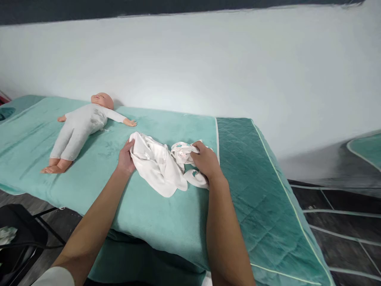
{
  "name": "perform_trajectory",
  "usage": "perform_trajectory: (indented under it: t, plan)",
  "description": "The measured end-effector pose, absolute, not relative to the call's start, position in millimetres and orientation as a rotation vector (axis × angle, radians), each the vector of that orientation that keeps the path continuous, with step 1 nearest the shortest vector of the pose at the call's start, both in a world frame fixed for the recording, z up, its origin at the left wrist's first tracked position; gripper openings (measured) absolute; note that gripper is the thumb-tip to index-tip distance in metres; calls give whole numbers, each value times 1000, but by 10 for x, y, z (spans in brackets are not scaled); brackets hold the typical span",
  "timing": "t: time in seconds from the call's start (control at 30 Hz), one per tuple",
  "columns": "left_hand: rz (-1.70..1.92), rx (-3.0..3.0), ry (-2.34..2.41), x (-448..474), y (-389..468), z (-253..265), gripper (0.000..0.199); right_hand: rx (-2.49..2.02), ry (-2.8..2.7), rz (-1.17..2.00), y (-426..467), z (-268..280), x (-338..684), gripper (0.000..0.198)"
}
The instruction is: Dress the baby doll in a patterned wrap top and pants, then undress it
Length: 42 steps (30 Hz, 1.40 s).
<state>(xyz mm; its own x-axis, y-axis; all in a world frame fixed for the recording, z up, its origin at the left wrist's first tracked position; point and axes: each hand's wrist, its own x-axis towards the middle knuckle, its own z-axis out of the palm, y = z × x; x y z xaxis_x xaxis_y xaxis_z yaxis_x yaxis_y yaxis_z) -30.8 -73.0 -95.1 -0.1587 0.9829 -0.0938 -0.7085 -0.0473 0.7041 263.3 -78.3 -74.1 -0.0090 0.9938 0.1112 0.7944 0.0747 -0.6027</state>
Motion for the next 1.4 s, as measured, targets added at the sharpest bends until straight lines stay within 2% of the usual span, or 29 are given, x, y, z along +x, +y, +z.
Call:
perform_trajectory:
  t: [0.1, 0.2, 0.27, 0.33, 0.47, 0.67, 0.8, 0.97, 1.13, 1.2, 1.3, 1.4]
  plan:
    - [1584, 485, 718, -314, -723, -940, 34, -1651, -1954, 601, -1055, -725, 2688, 32]
    - [1580, 485, 706, -314, -716, -936, 32, -1470, -2202, 589, -1378, -789, 2774, 61]
    - [1575, 483, 700, -317, -707, -941, 31, -1410, -2347, 443, -1558, -850, 2809, 76]
    - [1573, 486, 690, -324, -697, -952, 30, -1457, -2420, 298, -1684, -892, 2823, 71]
    - [1569, 501, 662, -345, -682, -978, 29, -1563, -2430, 287, -1822, -794, 2905, 44]
    - [1566, 488, 671, -356, -668, -998, 31, -2019, -2006, 149, -2014, -332, 3411, 32]
    - [1566, 490, 670, -359, -659, -1007, 34, -2379, -1837, 54, -2040, -436, 3638, 34]
    - [1567, 501, 686, -354, -658, -1005, 34, -2483, -2005, 6, -2050, -765, 3601, 44]
    - [1501, 690, 872, -365, -736, -828, 38, -2346, -2134, -176, -2122, -445, 3408, 72]
    - [1401, 918, 967, -369, -847, -599, 38, -2151, -2206, -60, -2068, -210, 3191, 67]
    - [1118, 1483, 1037, -341, -1114, -61, 30, -1554, -2287, 402, -1891, 172, 2724, 64]
    - [877, 2082, 934, -275, -1403, 548, 22, -1054, -2217, 472, -1719, 573, 2247, 56]
